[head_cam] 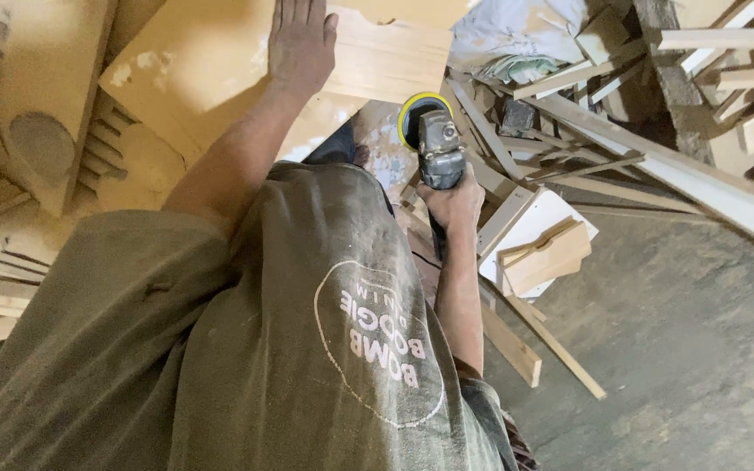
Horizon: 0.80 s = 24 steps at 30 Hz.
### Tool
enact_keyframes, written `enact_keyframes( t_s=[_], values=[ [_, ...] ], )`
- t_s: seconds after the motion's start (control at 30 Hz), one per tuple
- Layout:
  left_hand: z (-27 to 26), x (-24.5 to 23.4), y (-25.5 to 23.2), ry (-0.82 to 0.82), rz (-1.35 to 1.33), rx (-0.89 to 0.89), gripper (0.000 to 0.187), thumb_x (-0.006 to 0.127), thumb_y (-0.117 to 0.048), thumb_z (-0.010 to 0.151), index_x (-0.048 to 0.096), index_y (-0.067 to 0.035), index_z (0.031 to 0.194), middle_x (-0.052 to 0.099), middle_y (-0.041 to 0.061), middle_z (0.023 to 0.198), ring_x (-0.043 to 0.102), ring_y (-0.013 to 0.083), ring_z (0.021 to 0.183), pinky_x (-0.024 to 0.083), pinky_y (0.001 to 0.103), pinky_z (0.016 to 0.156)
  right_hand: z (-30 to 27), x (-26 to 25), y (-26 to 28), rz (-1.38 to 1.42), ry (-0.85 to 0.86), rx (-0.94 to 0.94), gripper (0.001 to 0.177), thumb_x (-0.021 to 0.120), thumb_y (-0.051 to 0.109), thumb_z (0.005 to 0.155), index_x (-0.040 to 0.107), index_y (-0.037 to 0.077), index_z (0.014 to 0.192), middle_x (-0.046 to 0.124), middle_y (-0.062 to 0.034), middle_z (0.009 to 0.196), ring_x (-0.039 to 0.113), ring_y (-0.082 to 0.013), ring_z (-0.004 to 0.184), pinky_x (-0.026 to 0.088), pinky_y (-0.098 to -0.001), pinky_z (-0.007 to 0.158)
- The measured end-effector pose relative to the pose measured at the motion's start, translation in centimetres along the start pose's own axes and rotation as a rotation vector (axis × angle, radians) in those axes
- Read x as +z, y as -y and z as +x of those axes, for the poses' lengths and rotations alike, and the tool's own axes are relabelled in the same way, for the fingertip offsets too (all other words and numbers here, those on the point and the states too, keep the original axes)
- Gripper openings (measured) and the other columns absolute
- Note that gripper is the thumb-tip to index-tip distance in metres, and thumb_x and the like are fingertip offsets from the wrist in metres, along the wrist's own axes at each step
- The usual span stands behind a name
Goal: The person is using a handheld power sander to smooth the surfaces and edges of small wooden blocks.
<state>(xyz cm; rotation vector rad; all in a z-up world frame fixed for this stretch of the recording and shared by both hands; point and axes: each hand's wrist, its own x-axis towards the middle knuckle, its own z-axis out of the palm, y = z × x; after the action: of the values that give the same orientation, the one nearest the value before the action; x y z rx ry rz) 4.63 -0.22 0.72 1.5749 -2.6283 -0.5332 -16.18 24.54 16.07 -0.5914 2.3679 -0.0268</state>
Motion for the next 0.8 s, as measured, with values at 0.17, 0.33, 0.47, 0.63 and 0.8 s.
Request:
enact_keyframes(
  t_s=[0.17, 0.33, 0.47, 0.63, 0.8],
  values=[
    [-0.1, 1.5, 0.1, -0.087, -0.004, 0.063, 0.044, 0.041, -0.026, 0.12, 0.046, -0.002, 0.157, 0.054, 0.019, 0.152, 0.047, 0.0397, 0.135, 0.031, 0.05, 0.118, 2.8, 1.2, 0.6, -0.206, -0.001, -0.266, 0.061, 0.068, 0.021, 0.07, 0.056, 0.017, 0.13, 0.076, -0.0245, 0.105, 0.067, -0.0554, 0.096, 0.054, -0.0588, 0.084],
    [-0.2, 0.8, 0.0, -0.071, -0.014, 0.047, 0.043, 0.046, -0.025, 0.118, 0.046, -0.005, 0.156, 0.055, 0.015, 0.151, 0.049, 0.0358, 0.134, 0.034, 0.047, 0.115, 4.3, 1.1, 7.5, -0.222, 0.007, -0.359, 0.074, 0.088, 0.037, 0.057, 0.062, 0.016, 0.123, 0.079, -0.0141, 0.1, 0.074, -0.0384, 0.089, 0.061, -0.0477, 0.08],
    [-0.3, 0.2, -0.1, -0.023, -0.046, 0.046, 0.047, 0.045, -0.025, 0.12, 0.041, -0.003, 0.162, 0.05, 0.018, 0.16, 0.044, 0.0367, 0.144, 0.028, 0.047, 0.122, 7.5, -0.5, 9.5, -0.165, -0.011, -0.332, 0.096, 0.094, 0.025, 0.062, 0.053, 0.019, 0.149, 0.08, -0.0065, 0.123, 0.079, -0.0206, 0.106, 0.063, -0.0372, 0.097],
    [-0.5, -0.2, -0.2, -0.071, 0.007, 0.083, 0.048, 0.049, -0.023, 0.12, 0.042, -0.001, 0.161, 0.051, 0.018, 0.158, 0.045, 0.0356, 0.141, 0.032, 0.046, 0.12, 7.8, -2.6, 3.6, -0.196, -0.079, -0.21, 0.083, 0.092, 0.031, 0.064, 0.06, 0.011, 0.138, 0.079, -0.0166, 0.115, 0.075, -0.0342, 0.103, 0.06, -0.0414, 0.096],
    [-0.4, -1.0, -0.7, 0.036, 0.003, 0.057, 0.048, 0.044, -0.027, 0.12, 0.04, -0.001, 0.16, 0.05, 0.019, 0.156, 0.046, 0.0359, 0.139, 0.035, 0.047, 0.115, 5.1, -0.9, 3.9, -0.21, 0.039, -0.146, 0.084, 0.094, 0.029, 0.063, 0.064, 0.017, 0.14, 0.079, -0.0077, 0.123, 0.078, -0.0216, 0.105, 0.063, -0.0348, 0.095]
  ],
)
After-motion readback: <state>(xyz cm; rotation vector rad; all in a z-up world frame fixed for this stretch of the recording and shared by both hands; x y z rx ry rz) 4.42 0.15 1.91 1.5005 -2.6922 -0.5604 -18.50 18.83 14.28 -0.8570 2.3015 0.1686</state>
